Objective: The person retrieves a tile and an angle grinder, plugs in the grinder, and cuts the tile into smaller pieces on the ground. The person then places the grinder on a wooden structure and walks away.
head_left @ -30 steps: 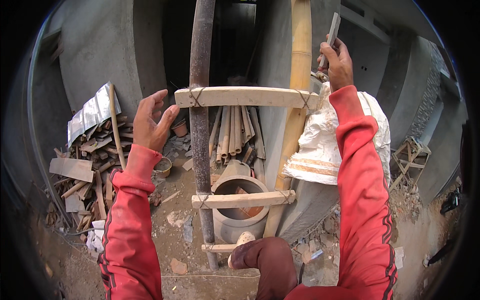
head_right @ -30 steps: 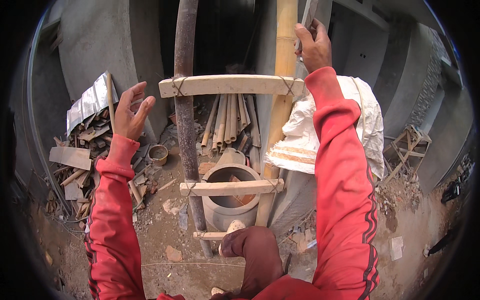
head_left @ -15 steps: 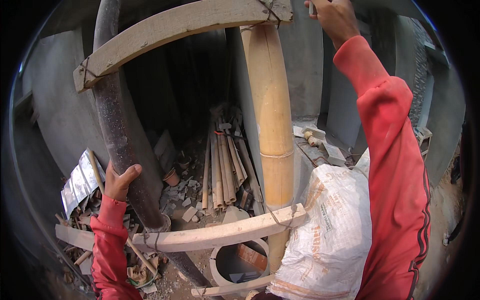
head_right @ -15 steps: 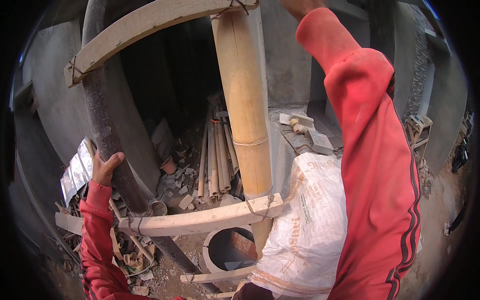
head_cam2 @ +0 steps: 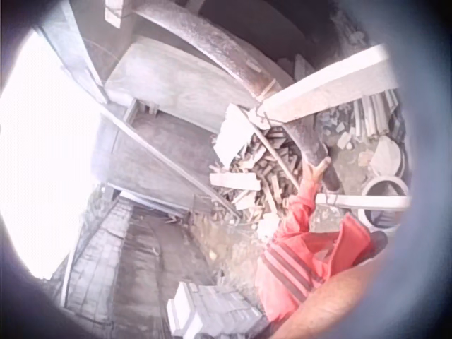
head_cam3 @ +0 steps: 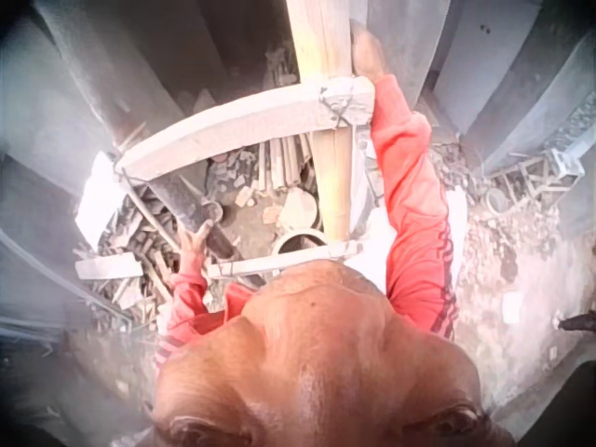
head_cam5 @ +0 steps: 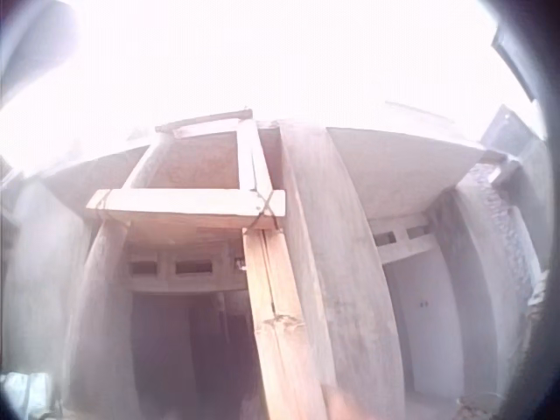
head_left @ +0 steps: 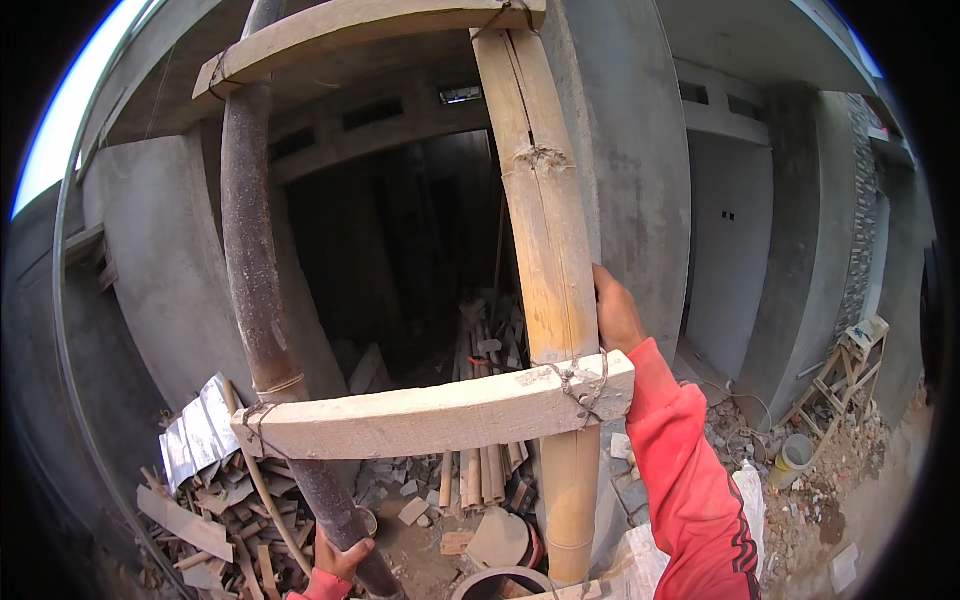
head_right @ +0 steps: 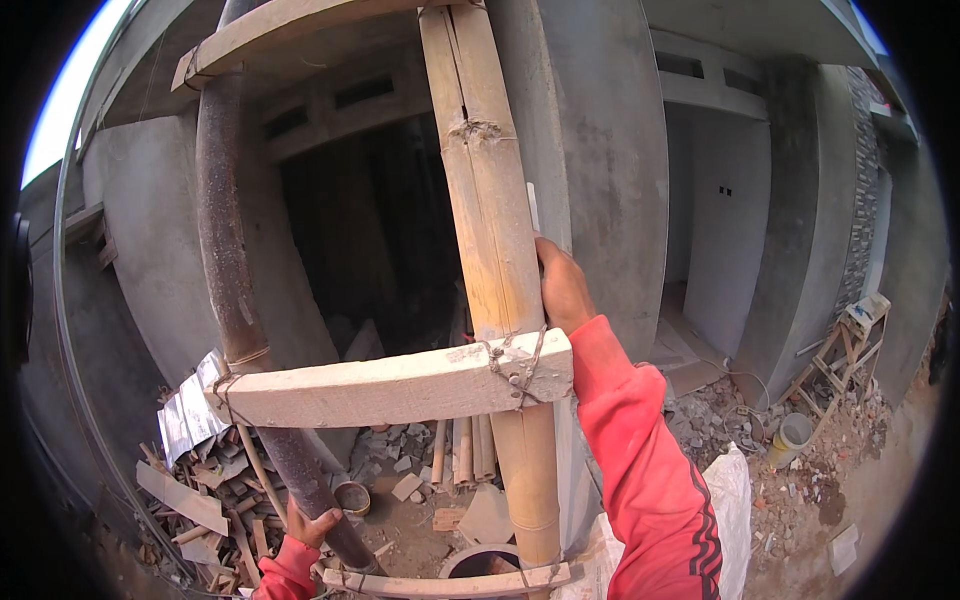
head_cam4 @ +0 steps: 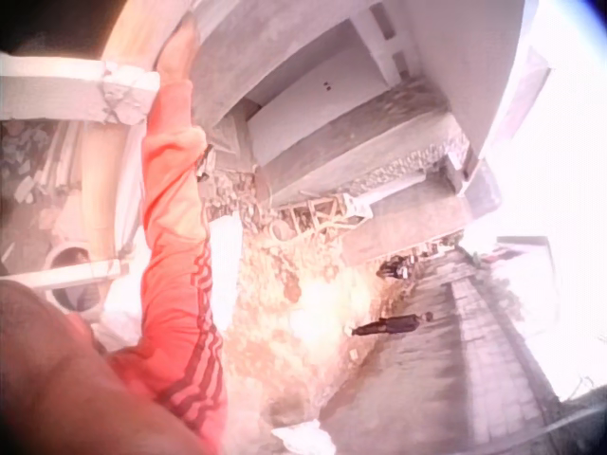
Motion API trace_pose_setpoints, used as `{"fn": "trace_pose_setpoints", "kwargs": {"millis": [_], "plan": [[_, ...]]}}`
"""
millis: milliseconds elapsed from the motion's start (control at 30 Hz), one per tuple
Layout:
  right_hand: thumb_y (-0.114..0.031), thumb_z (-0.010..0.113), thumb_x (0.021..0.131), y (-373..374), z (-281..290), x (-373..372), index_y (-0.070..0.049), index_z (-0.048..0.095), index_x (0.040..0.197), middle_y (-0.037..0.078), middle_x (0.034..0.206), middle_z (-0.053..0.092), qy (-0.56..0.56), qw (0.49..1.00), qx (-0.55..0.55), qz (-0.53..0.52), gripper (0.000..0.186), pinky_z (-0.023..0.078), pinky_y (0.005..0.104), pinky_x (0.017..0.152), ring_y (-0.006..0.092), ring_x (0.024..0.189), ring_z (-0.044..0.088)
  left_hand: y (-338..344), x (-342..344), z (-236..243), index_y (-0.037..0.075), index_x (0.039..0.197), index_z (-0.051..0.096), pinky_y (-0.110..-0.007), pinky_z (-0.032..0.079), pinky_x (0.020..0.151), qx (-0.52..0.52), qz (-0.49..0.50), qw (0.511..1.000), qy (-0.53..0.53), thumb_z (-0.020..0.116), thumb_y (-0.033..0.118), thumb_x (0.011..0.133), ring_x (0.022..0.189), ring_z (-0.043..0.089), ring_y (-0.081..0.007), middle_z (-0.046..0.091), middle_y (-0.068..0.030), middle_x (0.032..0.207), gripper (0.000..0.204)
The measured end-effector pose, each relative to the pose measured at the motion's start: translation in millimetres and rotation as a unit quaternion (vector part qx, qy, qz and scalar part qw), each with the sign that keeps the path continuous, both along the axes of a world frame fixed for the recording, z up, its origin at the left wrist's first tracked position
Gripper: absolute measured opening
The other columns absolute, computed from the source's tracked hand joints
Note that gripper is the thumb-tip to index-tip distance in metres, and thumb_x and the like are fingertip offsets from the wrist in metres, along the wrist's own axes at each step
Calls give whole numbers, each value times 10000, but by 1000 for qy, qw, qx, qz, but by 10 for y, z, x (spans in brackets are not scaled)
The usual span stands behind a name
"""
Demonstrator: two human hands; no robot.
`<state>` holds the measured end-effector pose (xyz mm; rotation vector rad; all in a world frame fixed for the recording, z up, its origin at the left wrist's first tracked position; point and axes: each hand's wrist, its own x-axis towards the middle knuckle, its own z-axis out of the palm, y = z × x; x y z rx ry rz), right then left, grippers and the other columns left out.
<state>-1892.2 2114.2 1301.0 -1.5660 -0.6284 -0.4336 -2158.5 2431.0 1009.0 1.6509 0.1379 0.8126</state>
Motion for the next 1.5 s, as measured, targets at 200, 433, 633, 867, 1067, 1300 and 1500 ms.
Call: {"fn": "trace_pose_setpoints", "kwargs": {"millis": [200,433,633,867,1067,1300,1500], "plan": [[-224,404,1007,53,-26,378,12,608,1249,217,1197,654,-101,987,-96,-80,395,460,340,921,291,1073,626,316,373,-404,43,1242,460,-323,481,821,-9,27,999,36,860,344,687,924,571,-163,575,-43,1041,747],[-238,370,1012,53,-62,531,24,625,1219,202,1180,651,-79,990,-88,-78,420,442,333,915,269,1042,604,290,522,-486,49,1285,440,-323,477,819,-30,23,998,44,851,347,711,904,566,-170,566,-45,1051,766],[-259,373,1023,72,146,565,35,621,1203,139,1154,661,-56,995,-50,-61,424,420,292,939,201,1034,585,434,728,-622,37,1332,410,-324,479,826,-36,8,998,50,854,283,680,928,569,-179,556,-62,1078,826],[-228,395,1053,290,1004,425,38,520,1342,93,1223,635,12,997,-54,-49,412,414,244,975,131,1111,565,1129,938,2479,16,1349,465,-305,470,894,-40,-56,972,223,757,270,797,1005,586,-154,608,-63,1128,674],[-232,387,1055,585,2179,241,11,519,1357,102,1237,639,60,997,-37,43,410,467,281,974,151,1122,598,2282,739,5290,1,1339,539,-284,462,948,31,-258,811,524,659,284,926,1066,601,-124,660,-57,1159,514],[-284,464,1030,461,2717,423,-31,558,1328,89,1189,679,318,924,131,170,402,544,319,910,174,1033,673,2133,938,10286,28,1251,647,-360,529,910,346,-427,820,160,758,271,888,999,698,-219,725,-117,1075,451],[-281,631,891,856,2829,469,-67,664,1193,123,1119,711,92,974,-201,40,371,528,376,918,256,1025,679,2150,1919,12969,128,1284,641,-415,428,1039,623,366,529,-445,504,374,1013,1221,575,-297,575,-102,1382,390]]}}
